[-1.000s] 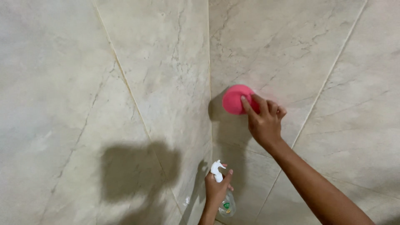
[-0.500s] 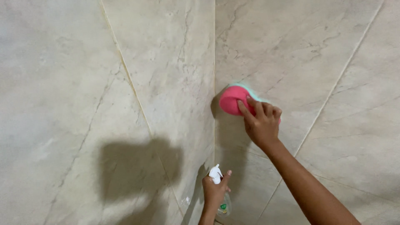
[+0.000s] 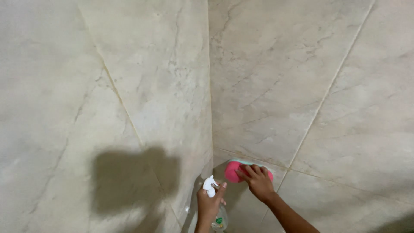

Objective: The person sprays a cleaning solution onto the tiled wall and scrubs the surface with a pink sponge. They repeatedly apply the spray and wipe the tiles in a circular motion to clean the grout lines and tile faces.

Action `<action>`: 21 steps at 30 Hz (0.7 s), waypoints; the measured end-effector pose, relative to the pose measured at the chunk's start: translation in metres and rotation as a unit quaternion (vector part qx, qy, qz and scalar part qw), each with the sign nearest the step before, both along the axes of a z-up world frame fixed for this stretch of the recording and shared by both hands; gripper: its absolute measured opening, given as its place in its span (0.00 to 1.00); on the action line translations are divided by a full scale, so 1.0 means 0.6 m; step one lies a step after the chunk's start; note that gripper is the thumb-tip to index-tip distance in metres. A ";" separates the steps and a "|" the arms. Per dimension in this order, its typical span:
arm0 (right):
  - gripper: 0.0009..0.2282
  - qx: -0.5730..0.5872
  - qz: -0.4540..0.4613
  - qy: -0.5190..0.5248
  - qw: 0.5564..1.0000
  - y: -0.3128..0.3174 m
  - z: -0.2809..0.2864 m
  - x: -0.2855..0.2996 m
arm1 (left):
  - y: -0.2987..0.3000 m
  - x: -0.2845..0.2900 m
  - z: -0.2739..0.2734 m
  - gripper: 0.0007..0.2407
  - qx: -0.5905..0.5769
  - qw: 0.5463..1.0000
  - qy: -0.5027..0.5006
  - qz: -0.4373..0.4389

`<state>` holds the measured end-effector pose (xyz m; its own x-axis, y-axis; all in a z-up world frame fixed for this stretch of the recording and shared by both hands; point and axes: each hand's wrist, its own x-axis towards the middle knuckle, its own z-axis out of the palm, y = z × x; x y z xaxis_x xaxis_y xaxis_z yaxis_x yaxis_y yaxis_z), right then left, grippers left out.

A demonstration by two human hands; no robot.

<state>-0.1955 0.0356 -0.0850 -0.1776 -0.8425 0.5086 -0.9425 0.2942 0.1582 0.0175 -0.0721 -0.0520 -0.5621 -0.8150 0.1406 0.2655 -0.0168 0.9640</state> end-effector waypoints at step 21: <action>0.22 -0.349 -0.043 0.190 0.917 0.160 0.419 -0.032 | 0.140 -0.127 0.048 0.10 0.022 0.989 -0.096 -0.109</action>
<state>-0.2147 0.1317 0.1666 0.0732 -0.2787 0.9576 -0.8276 0.5188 0.2143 -0.0587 0.0116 -0.0234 -0.7380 -0.6746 -0.0177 0.0638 -0.0959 0.9933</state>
